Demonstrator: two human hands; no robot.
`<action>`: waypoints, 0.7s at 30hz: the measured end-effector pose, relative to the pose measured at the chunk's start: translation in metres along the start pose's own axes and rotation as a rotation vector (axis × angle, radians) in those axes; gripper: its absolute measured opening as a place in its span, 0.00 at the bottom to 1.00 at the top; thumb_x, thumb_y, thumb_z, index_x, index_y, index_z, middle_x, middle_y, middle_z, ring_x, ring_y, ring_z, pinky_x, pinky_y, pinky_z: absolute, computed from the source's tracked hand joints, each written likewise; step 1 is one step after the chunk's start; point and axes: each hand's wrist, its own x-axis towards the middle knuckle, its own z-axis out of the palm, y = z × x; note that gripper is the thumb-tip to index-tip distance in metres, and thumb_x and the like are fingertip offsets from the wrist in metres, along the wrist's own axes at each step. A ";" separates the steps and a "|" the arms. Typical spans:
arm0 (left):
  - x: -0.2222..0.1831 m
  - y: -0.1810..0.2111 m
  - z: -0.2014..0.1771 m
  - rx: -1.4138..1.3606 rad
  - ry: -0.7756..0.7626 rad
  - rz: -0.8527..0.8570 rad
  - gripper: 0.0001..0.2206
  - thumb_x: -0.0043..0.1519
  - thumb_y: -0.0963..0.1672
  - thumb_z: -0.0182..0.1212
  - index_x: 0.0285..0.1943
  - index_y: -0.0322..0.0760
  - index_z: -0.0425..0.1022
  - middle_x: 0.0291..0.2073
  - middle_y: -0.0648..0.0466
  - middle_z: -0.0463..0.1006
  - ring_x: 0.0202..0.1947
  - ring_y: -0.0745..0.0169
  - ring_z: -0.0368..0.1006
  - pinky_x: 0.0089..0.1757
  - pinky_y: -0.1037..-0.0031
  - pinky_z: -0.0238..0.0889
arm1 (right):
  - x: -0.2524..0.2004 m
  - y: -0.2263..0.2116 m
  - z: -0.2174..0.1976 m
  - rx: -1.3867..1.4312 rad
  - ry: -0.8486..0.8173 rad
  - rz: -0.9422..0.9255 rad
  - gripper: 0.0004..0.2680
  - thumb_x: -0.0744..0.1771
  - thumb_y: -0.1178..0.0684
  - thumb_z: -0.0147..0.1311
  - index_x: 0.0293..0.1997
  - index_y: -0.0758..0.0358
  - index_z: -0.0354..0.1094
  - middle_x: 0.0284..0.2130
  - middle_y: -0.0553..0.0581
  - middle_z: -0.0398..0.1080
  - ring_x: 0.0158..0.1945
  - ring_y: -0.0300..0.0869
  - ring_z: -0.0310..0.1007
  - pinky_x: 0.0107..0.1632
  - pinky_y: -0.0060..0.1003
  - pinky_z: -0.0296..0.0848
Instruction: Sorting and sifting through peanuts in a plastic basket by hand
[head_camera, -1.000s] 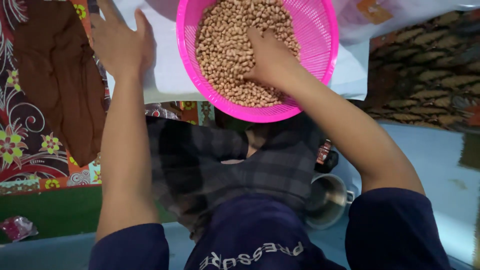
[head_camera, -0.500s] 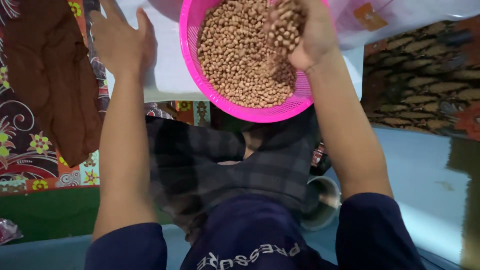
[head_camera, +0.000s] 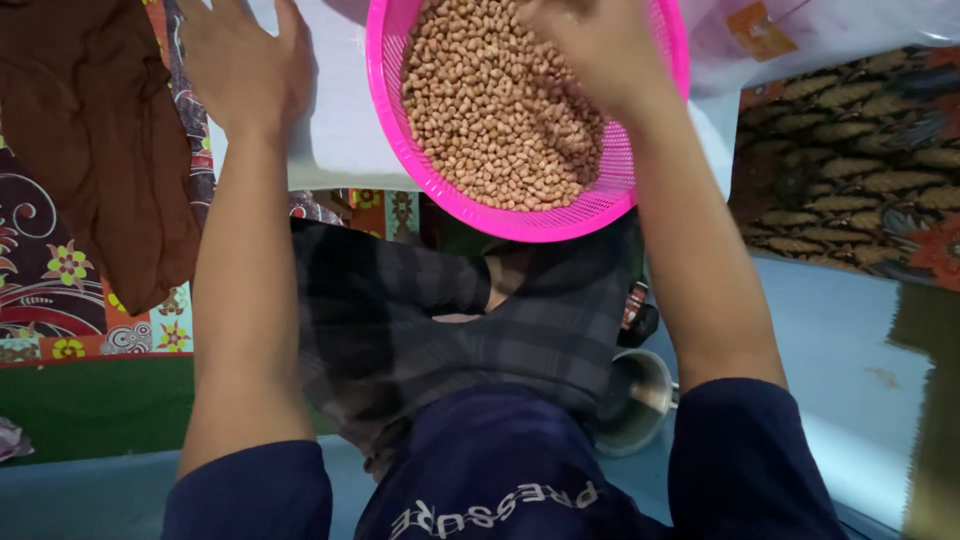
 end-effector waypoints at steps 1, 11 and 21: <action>0.001 -0.002 0.002 -0.006 0.013 0.008 0.19 0.68 0.52 0.60 0.60 0.38 0.78 0.53 0.37 0.71 0.42 0.27 0.75 0.40 0.44 0.69 | 0.002 -0.010 0.010 -0.254 -0.085 0.118 0.13 0.70 0.44 0.59 0.55 0.58 0.64 0.49 0.55 0.70 0.54 0.44 0.72 0.54 0.41 0.71; 0.000 0.003 -0.003 -0.032 -0.005 -0.034 0.20 0.69 0.52 0.59 0.64 0.37 0.74 0.57 0.38 0.70 0.49 0.27 0.74 0.42 0.43 0.69 | -0.021 -0.025 0.039 -0.725 -0.493 0.308 0.35 0.61 0.34 0.66 0.74 0.49 0.49 0.69 0.77 0.45 0.69 0.72 0.50 0.65 0.63 0.56; 0.002 0.007 -0.007 0.074 -0.131 -0.076 0.23 0.71 0.54 0.56 0.66 0.35 0.62 0.47 0.37 0.70 0.45 0.28 0.73 0.41 0.44 0.68 | -0.022 0.000 0.020 -0.267 -0.064 0.455 0.05 0.63 0.54 0.59 0.37 0.50 0.65 0.30 0.49 0.71 0.34 0.38 0.69 0.35 0.36 0.65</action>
